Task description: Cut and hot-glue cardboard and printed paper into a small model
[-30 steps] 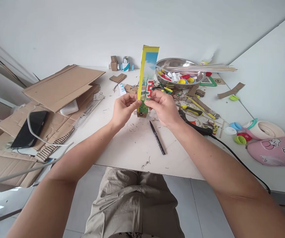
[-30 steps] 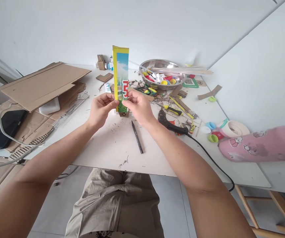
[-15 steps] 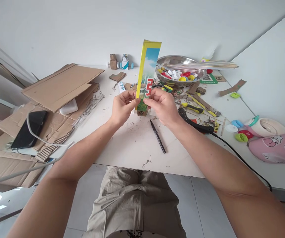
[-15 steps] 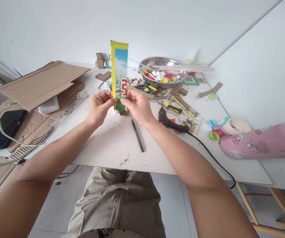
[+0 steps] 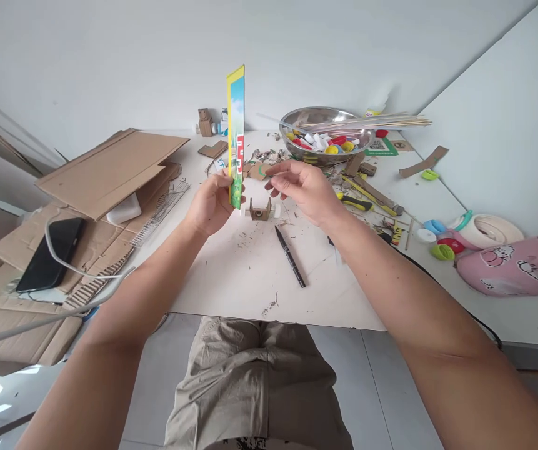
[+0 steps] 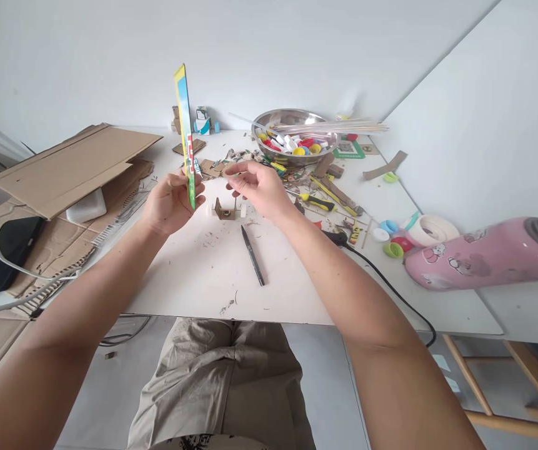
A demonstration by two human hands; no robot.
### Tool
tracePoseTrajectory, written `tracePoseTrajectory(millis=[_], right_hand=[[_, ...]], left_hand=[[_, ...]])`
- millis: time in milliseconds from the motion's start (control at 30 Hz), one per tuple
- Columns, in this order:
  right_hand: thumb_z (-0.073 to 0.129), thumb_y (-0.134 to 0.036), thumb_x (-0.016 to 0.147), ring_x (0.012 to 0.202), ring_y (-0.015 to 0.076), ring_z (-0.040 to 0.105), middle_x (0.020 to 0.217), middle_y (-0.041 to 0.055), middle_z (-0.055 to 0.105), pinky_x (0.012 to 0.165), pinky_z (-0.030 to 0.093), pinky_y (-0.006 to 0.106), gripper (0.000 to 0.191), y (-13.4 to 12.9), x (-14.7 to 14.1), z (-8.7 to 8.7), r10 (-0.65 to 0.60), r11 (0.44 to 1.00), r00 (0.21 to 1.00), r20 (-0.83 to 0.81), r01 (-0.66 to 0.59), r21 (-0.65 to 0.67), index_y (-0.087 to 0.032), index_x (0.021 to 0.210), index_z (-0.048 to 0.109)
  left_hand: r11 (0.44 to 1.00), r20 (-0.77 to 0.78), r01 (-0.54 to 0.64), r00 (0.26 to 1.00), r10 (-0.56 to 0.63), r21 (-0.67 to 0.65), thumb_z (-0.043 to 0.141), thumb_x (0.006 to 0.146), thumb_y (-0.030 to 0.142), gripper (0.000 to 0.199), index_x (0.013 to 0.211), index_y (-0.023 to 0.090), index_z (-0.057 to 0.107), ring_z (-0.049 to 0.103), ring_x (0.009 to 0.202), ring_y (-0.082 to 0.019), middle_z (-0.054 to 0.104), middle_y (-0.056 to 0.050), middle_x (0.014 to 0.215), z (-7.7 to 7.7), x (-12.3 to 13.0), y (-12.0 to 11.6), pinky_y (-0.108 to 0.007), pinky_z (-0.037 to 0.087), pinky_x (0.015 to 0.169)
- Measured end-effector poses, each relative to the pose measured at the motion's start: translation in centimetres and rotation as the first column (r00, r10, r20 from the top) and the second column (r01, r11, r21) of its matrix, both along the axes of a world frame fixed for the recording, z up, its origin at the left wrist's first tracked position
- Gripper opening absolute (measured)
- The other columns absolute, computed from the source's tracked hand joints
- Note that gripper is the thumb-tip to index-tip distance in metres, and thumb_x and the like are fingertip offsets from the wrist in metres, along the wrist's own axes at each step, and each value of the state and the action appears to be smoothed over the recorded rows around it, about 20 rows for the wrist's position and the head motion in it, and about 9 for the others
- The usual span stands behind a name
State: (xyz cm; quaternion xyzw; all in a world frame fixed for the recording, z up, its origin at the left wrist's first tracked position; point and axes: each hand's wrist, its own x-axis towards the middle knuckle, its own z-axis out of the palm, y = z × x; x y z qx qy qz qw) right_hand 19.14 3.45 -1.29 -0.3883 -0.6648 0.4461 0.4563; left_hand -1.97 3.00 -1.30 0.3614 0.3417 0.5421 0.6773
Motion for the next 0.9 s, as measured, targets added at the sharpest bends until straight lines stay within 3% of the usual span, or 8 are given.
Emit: tracePoseTrajectory(millis=[100, 167, 267, 367, 467, 567, 700, 900], right_hand=[[0.097, -0.060, 0.074, 0.100, 0.0221, 0.076, 0.101, 0.0037, 0.080, 0.091, 0.066, 0.038, 0.049, -0.4, -0.4, -0.1, 0.134, 0.991, 0.988, -0.080, -0.135, -0.012, -0.025, 0.100, 0.076], [0.098, -0.060, 0.072, 0.098, 0.0220, 0.075, 0.100, 0.0028, 0.078, 0.087, 0.067, 0.038, 0.049, -1.0, -1.2, -0.2, 0.214, 0.974, 0.966, -0.145, -0.223, -0.051, -0.026, 0.097, 0.075], [0.098, -0.062, 0.071, 0.083, 0.0196, 0.073, 0.090, 0.0003, 0.073, 0.073, 0.066, 0.036, 0.051, -1.7, -2.3, -0.5, 0.223, 0.959, 0.951, -0.215, -0.253, -0.123, -0.025, 0.094, 0.071], [0.097, -0.060, 0.070, 0.072, 0.0171, 0.069, 0.083, -0.0015, 0.071, 0.066, 0.062, 0.034, 0.049, -1.8, -2.6, -0.6, 0.167, 0.972, 0.963, -0.213, -0.197, -0.127, -0.025, 0.091, 0.071], [0.094, -0.060, 0.073, 0.075, 0.0179, 0.067, 0.088, 0.0008, 0.075, 0.068, 0.059, 0.033, 0.044, -1.5, -2.3, -0.5, 0.101, 0.993, 0.983, -0.155, -0.109, -0.040, -0.024, 0.089, 0.074], [0.091, -0.056, 0.076, 0.088, 0.0216, 0.070, 0.095, 0.0035, 0.079, 0.075, 0.058, 0.035, 0.037, -1.3, -2.1, -0.6, 0.018, 0.998, 0.997, -0.074, -0.013, 0.065, -0.024, 0.087, 0.078], [0.087, -0.047, 0.080, 0.093, 0.0233, 0.073, 0.096, 0.0033, 0.081, 0.086, 0.062, 0.039, 0.027, -1.3, -2.1, -0.8, -0.027, 0.997, 0.995, -0.094, 0.033, 0.066, -0.024, 0.094, 0.081], [0.084, -0.038, 0.078, 0.093, 0.0247, 0.074, 0.093, 0.0028, 0.082, 0.087, 0.063, 0.043, 0.018, -1.5, -1.9, -0.5, 0.005, 1.000, 0.991, -0.131, -0.002, 0.020, -0.025, 0.090, 0.079]], left_hand=[[0.973, 0.080, 0.204, 0.977, -0.196, -0.104, 0.064, 0.074, 0.010, 0.013, 0.078, 0.022, 0.059, 0.057, 0.056, -0.010, 0.061, 0.004, 0.068, 0.4, 0.5, -0.7, -0.021, 0.053, 0.054], [0.941, 0.105, 0.314, 0.948, -0.302, -0.128, 0.066, 0.070, 0.011, 0.014, 0.079, 0.022, 0.062, 0.060, 0.058, -0.012, 0.065, 0.003, 0.071, 0.3, 1.1, -1.1, -0.021, 0.052, 0.052], [0.916, 0.119, 0.382, 0.922, -0.368, -0.127, 0.068, 0.068, 0.014, 0.016, 0.082, 0.022, 0.067, 0.061, 0.059, -0.012, 0.068, 0.003, 0.073, -0.2, 1.7, -1.3, -0.022, 0.055, 0.055], [0.922, 0.057, 0.376, 0.926, -0.373, -0.087, 0.072, 0.073, 0.019, 0.009, 0.081, 0.021, 0.072, 0.061, 0.061, -0.012, 0.066, 0.002, 0.069, -0.7, 1.8, -1.3, -0.024, 0.060, 0.064], [0.956, -0.057, 0.294, 0.955, -0.292, 0.020, 0.078, 0.078, 0.026, 0.009, 0.081, 0.019, 0.074, 0.069, 0.071, -0.015, 0.071, -0.001, 0.073, -1.3, 1.4, -1.0, -0.028, 0.064, 0.073], [0.978, -0.138, 0.142, 0.983, -0.121, 0.155, 0.087, 0.077, 0.031, 0.019, 0.079, 0.020, 0.071, 0.069, 0.071, -0.015, 0.073, -0.001, 0.077, -1.7, 1.0, -0.7, -0.028, 0.062, 0.069], [0.947, -0.164, -0.034, 0.982, 0.091, 0.320, 0.093, 0.077, 0.035, 0.029, 0.076, 0.021, 0.068, 0.068, 0.069, -0.013, 0.071, 0.001, 0.075, -1.8, 0.7, -0.5, -0.026, 0.060, 0.068], [0.905, -0.213, -0.060, 0.963, 0.163, 0.421, 0.102, 0.067, 0.039, 0.040, 0.085, 0.019, 0.072, 0.072, 0.075, -0.015, 0.075, -0.001, 0.082, -1.4, 0.9, -1.0, -0.023, 0.058, 0.061]])
